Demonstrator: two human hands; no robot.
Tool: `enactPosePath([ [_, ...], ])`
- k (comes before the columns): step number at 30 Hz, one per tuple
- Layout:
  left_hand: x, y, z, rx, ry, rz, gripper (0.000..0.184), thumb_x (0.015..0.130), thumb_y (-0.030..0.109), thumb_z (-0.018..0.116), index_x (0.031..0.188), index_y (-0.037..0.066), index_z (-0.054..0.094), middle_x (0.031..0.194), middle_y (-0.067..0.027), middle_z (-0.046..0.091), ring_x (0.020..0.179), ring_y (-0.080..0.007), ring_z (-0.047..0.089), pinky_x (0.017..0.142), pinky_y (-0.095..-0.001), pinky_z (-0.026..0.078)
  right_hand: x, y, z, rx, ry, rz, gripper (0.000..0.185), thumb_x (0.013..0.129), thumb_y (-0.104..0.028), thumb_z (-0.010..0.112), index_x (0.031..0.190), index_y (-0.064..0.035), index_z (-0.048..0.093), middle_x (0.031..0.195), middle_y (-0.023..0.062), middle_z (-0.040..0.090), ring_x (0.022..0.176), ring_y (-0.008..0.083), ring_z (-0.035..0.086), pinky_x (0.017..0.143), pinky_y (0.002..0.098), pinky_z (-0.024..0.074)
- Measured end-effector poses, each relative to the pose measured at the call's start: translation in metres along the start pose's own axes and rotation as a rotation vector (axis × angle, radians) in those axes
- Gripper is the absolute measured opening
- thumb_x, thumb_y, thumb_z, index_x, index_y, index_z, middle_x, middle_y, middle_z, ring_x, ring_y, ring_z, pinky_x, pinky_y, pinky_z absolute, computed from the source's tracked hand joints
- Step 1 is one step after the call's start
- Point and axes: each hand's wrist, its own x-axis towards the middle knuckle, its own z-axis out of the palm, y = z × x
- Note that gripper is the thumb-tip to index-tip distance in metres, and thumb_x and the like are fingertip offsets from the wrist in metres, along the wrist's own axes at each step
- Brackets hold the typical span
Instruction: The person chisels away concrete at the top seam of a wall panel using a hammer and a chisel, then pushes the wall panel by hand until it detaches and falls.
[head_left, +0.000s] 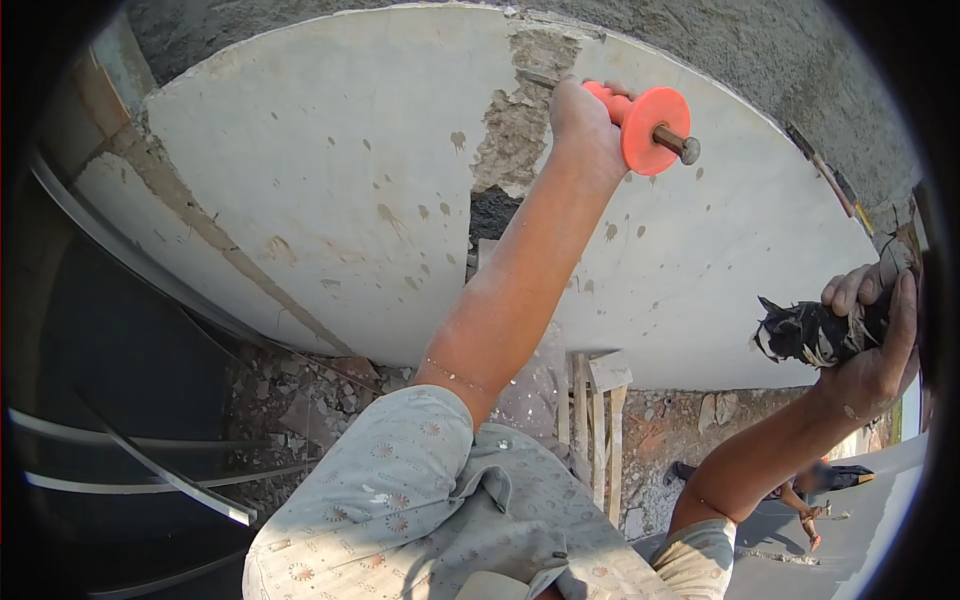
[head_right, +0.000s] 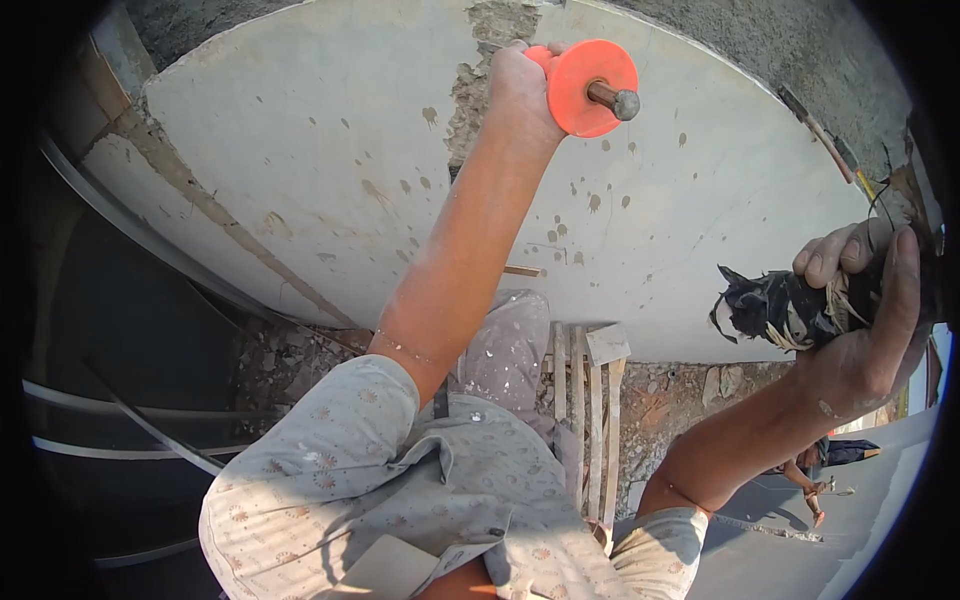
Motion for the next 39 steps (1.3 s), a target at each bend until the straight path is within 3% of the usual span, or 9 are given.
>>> enactPosePath([
  [16,0.012,0.017,0.023,-0.157,-0.101,-0.104,0.009,0.081,0.012,0.031,0.072,0.012,0.029,0.064,0.0007,0.033,0.053,-0.0149,0.03,0.054,-0.0361,0.039,0.004,-0.032,0.01,-0.082,-0.031,-0.071,0.024,0.096,-0.018,0.046,0.091,0.0043,0.051,0.076,0.0111,0.047,0.066,0.0205,0.052,0.065,0.0352,0.044],
  [22,-0.001,0.017,0.043,-0.359,-0.005,-0.071,0.008,0.08,0.012,0.031,0.073,0.01,0.034,0.063,0.001,0.034,0.051,-0.0146,0.031,0.054,-0.0321,0.037,0.032,-0.024,0.038,-0.172,0.222,-0.246,0.025,0.097,-0.017,0.038,0.086,0.0029,0.05,0.077,0.0141,0.049,0.075,0.0217,0.055,0.071,0.0359,0.0467],
  [24,-0.003,0.016,0.046,-0.369,-0.017,-0.09,0.008,0.08,0.012,0.031,0.073,0.01,0.034,0.063,0.001,0.034,0.051,-0.0147,0.031,0.053,-0.032,0.036,0.019,-0.01,0.089,0.068,0.181,-0.196,0.023,0.096,-0.014,0.04,0.081,0.0017,0.048,0.072,0.0153,0.052,0.071,0.023,0.057,0.069,0.0356,0.0493],
  [27,0.006,0.009,0.041,-0.377,-0.102,-0.106,0.008,0.081,0.011,0.03,0.075,0.009,0.036,0.063,0.0007,0.034,0.051,-0.015,0.031,0.052,-0.0334,0.037,0.001,0.027,0.105,-0.377,-0.266,0.208,0.018,0.09,-0.015,0.064,0.089,0.0005,0.055,0.063,0.0042,0.052,0.049,0.0088,0.049,0.046,0.0225,0.0361],
  [30,0.013,0.0,0.046,-0.315,0.0,-0.06,0.01,0.082,0.012,0.03,0.076,0.008,0.038,0.063,0.0004,0.035,0.05,-0.0151,0.031,0.051,-0.0327,0.037,-0.005,0.002,0.094,-0.388,-0.126,0.222,0.021,0.09,-0.02,0.063,0.089,0.0,0.056,0.062,0.0041,0.05,0.05,0.0118,0.051,0.048,0.0249,0.0385],
  [33,-0.002,0.005,0.049,-0.328,0.0,-0.076,0.012,0.083,0.012,0.03,0.076,0.008,0.039,0.062,0.0006,0.035,0.05,-0.0146,0.031,0.05,-0.0309,0.036,0.01,-0.025,0.071,-0.208,0.15,-0.053,0.022,0.089,-0.017,0.062,0.082,0.0033,0.057,0.067,0.0095,0.052,0.05,0.0177,0.051,0.051,0.0259,0.0412],
  [35,0.013,0.008,0.047,-0.294,-0.04,-0.112,0.012,0.083,0.013,0.031,0.076,0.008,0.039,0.062,0.0005,0.035,0.05,-0.0145,0.032,0.051,-0.0295,0.037,0.039,-0.048,0.067,-0.266,0.225,-0.41,0.043,0.093,-0.035,0.047,0.062,-0.0048,0.051,0.053,0.0085,0.048,0.043,0.0185,0.05,0.039,0.0296,0.0457],
  [36,0.019,0.009,0.047,-0.281,-0.064,-0.127,0.012,0.083,0.013,0.031,0.076,0.008,0.038,0.063,0.0005,0.036,0.05,-0.0144,0.032,0.051,-0.0289,0.037,0.049,-0.048,0.063,-0.197,0.344,-0.595,0.04,0.098,-0.027,0.034,0.087,0.0048,0.055,0.07,0.0172,0.057,0.048,0.0211,0.061,0.041,0.0315,0.0574],
  [39,0.019,0.009,0.047,-0.326,-0.069,-0.117,0.011,0.083,0.012,0.03,0.076,0.008,0.038,0.063,0.0001,0.036,0.05,-0.0146,0.032,0.053,-0.029,0.039,0.028,0.009,0.105,-0.139,0.198,-0.339,0.027,0.092,-0.023,0.056,0.084,0.0024,0.057,0.061,0.0067,0.052,0.048,0.0156,0.053,0.047,0.0269,0.0437],
])
